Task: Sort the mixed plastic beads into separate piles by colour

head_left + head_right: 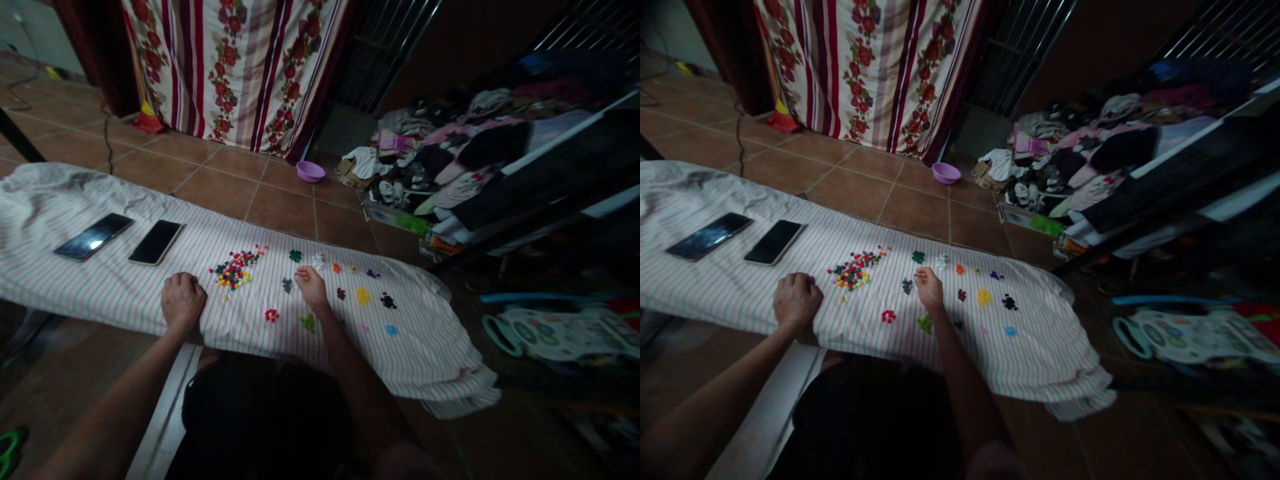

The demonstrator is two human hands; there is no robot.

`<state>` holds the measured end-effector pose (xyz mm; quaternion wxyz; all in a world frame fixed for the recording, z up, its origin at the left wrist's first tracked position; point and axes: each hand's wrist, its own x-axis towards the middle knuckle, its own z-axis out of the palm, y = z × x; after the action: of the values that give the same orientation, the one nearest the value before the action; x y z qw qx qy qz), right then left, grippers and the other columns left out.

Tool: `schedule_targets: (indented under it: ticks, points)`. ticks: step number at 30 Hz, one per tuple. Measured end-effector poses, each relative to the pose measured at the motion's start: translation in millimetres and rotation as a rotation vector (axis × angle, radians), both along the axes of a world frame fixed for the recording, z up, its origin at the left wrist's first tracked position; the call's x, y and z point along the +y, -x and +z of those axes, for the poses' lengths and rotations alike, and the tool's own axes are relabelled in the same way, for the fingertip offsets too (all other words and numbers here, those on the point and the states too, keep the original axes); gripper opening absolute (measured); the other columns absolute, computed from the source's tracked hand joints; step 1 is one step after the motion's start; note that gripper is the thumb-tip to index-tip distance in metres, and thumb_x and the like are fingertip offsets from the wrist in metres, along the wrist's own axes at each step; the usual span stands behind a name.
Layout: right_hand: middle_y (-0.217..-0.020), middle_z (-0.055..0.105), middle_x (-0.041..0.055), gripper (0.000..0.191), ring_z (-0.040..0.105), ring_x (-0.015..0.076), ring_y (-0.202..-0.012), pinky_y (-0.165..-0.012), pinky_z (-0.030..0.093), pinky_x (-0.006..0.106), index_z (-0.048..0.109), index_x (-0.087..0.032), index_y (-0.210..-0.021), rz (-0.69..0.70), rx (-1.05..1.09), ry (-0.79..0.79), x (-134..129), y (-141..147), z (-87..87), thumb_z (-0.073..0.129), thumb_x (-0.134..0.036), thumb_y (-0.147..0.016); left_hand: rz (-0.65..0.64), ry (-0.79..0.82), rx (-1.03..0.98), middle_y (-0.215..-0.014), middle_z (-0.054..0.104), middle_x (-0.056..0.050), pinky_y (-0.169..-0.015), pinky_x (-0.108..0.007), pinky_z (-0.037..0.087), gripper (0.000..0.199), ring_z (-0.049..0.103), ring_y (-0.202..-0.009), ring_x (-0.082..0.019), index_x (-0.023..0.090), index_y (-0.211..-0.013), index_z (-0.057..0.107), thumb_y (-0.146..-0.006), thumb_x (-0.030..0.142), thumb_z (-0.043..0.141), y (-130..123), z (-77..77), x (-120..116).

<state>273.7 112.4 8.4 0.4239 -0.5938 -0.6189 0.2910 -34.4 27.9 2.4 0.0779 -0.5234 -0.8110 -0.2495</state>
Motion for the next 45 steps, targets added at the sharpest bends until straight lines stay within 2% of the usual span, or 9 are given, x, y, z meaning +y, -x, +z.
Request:
schedule_targets:
  ticks: [5,10,15,21,25,29,37,40,45]
  points:
    - [-0.075,0.067,0.0003,0.016,0.063,0.015,-0.072,-0.07,0.048,0.026,0.064,-0.021,-0.08,0.059,-0.189,0.059,8,9,7.8,0.051,-0.02,-0.071,0.001,0.011,-0.013,-0.091,0.058,-0.011,-0.075,-0.037,0.036,0.019,0.046,-0.089,-0.025,0.017,-0.084,0.058,-0.079,0.025,0.041,-2,4.6,0]
    - [-0.081,0.071,0.0009,0.022,0.064,0.0161,-0.076,-0.072,0.047,0.026,0.069,-0.022,-0.081,0.073,-0.347,0.088,12,13,6.3,0.049,-0.016,-0.075,0.0,0.017,-0.022,-0.091,0.058,-0.011,-0.074,-0.037,0.036,0.018,0.047,-0.089,-0.025,0.017,-0.084,0.058,-0.079,0.025,0.041,-2,6.9,0]
    - [-0.085,0.072,0.0014,0.026,0.065,0.0169,-0.084,-0.08,0.049,0.029,0.071,-0.022,-0.077,0.099,-0.317,0.083,14,11,-2.1,0.048,-0.011,-0.075,0.001,0.013,-0.016,-0.092,0.058,-0.011,-0.075,-0.038,0.036,0.018,0.047,-0.09,-0.026,0.018,-0.085,0.057,-0.079,0.025,0.042,-2,6.1,0]
    - [-0.089,0.069,0.0018,0.033,0.063,0.0164,-0.088,-0.087,0.047,0.032,0.069,-0.022,-0.087,0.041,-0.272,-0.025,3,4,-3.1,0.042,-0.01,-0.074,0.003,0.022,-0.039,-0.092,0.058,-0.012,-0.077,-0.04,0.035,0.018,0.047,-0.091,-0.026,0.018,-0.086,0.059,-0.078,0.024,0.044,-2,6.2,-1]
    - [-0.083,0.065,0.0036,0.021,0.06,0.0167,-0.08,-0.078,0.046,0.029,0.067,-0.022,-0.084,-0.025,-0.367,-0.103,-16,1,2.5,0.047,-0.021,-0.08,0.0,0.026,-0.033,-0.092,0.058,-0.012,-0.077,-0.039,0.036,0.019,0.047,-0.091,-0.026,0.017,-0.086,0.059,-0.078,0.024,0.043,-2,5.2,-1]
    - [-0.08,0.062,0.002,0.014,0.058,0.0162,-0.075,-0.07,0.043,0.026,0.065,-0.022,-0.083,0.012,-0.486,-0.066,-31,4,2.3,0.058,-0.032,-0.078,-0.001,0.022,-0.03,-0.091,0.058,-0.011,-0.076,-0.037,0.036,0.019,0.047,-0.091,-0.025,0.017,-0.085,0.058,-0.078,0.025,0.042,-1,4.8,-1]
    - [-0.076,0.062,0.0006,0.01,0.056,0.0147,-0.068,-0.066,0.041,0.025,0.063,-0.022,-0.081,0.001,-0.461,-0.074,-32,16,-0.9,0.056,-0.028,-0.079,0.018,0.03,-0.019,-0.092,0.059,-0.011,-0.075,-0.037,0.037,0.018,0.048,-0.09,-0.025,0.018,-0.084,0.058,-0.078,0.025,0.042,-4,8.4,-2]
    - [-0.078,0.063,0.0018,0.014,0.057,0.015,-0.068,-0.066,0.043,0.026,0.064,-0.022,-0.083,-0.052,-0.404,-0.088,-29,5,3.6,0.052,-0.028,-0.079,0.026,0.028,0.004,-0.092,0.059,-0.011,-0.075,-0.037,0.037,0.018,0.048,-0.09,-0.025,0.018,-0.084,0.058,-0.079,0.025,0.042,-4,8.7,-2]
    - [-0.077,0.065,0.0038,0.022,0.059,0.0168,-0.071,-0.071,0.045,0.028,0.067,-0.019,-0.085,-0.165,-0.424,-0.121,-26,-36,3.6,0.048,-0.025,-0.075,0.017,0.029,0.017,-0.091,0.058,-0.011,-0.074,-0.036,0.037,0.018,0.048,-0.09,-0.025,0.018,-0.085,0.058,-0.079,0.026,0.043,-3,7.7,-1]
